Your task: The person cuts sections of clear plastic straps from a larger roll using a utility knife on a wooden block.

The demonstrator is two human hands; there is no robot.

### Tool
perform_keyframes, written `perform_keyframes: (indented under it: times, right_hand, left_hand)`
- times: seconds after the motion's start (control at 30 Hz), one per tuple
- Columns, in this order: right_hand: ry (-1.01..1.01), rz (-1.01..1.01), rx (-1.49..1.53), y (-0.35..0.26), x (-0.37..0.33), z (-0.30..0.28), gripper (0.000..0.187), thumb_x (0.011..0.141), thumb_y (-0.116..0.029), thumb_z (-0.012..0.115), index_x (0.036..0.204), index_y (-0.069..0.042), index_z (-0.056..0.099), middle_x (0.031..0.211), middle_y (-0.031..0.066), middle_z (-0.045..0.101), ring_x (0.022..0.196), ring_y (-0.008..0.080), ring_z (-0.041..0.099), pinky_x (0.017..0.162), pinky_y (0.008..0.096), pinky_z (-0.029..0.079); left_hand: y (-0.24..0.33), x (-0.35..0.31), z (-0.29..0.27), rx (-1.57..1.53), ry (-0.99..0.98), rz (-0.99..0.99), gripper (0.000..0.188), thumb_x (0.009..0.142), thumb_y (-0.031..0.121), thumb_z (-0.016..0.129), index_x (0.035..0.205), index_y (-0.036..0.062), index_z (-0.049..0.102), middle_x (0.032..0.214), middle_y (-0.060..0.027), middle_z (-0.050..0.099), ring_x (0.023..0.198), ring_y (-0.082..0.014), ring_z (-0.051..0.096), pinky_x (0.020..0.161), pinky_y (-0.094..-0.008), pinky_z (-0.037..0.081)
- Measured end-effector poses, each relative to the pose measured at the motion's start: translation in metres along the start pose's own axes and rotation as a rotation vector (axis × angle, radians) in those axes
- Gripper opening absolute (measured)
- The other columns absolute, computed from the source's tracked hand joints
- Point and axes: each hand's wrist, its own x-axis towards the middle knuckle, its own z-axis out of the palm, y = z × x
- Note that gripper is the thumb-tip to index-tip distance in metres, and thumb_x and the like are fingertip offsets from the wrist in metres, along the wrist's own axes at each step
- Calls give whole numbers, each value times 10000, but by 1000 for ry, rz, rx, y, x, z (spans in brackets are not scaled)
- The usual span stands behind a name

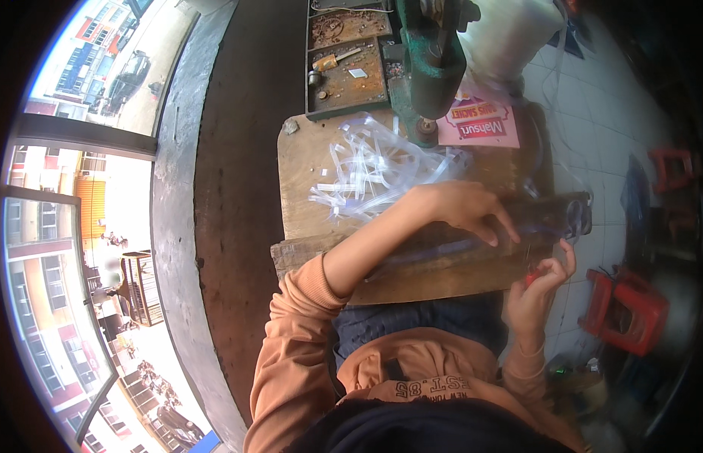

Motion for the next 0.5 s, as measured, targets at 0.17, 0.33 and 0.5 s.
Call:
perform_keyframes:
  times: [0.17,0.33,0.5]
  right_hand:
    - [-39,51,-74,-5,6,-3,427,684,158,519,1059,2,386,1313,230,247,942,278,457,803,396,424]
    - [-8,187,163,-15,6,-6,373,759,104,582,1096,30,439,1209,176,418,923,227,539,787,342,472]
    - [-33,325,420,-10,-4,-9,285,823,63,552,1100,47,488,968,128,568,817,167,606,685,271,555]
  left_hand:
    - [3,-1,-3,-60,-31,-28,370,822,293,640,1191,281,612,1074,-98,650,962,-343,588,870,-402,432]
    - [0,2,-2,-73,-51,-22,368,827,280,635,1194,278,610,1083,-98,648,959,-340,591,869,-394,434]
    - [-1,2,0,-63,-37,-14,385,828,296,632,1212,291,595,1117,-117,632,998,-348,574,904,-397,420]
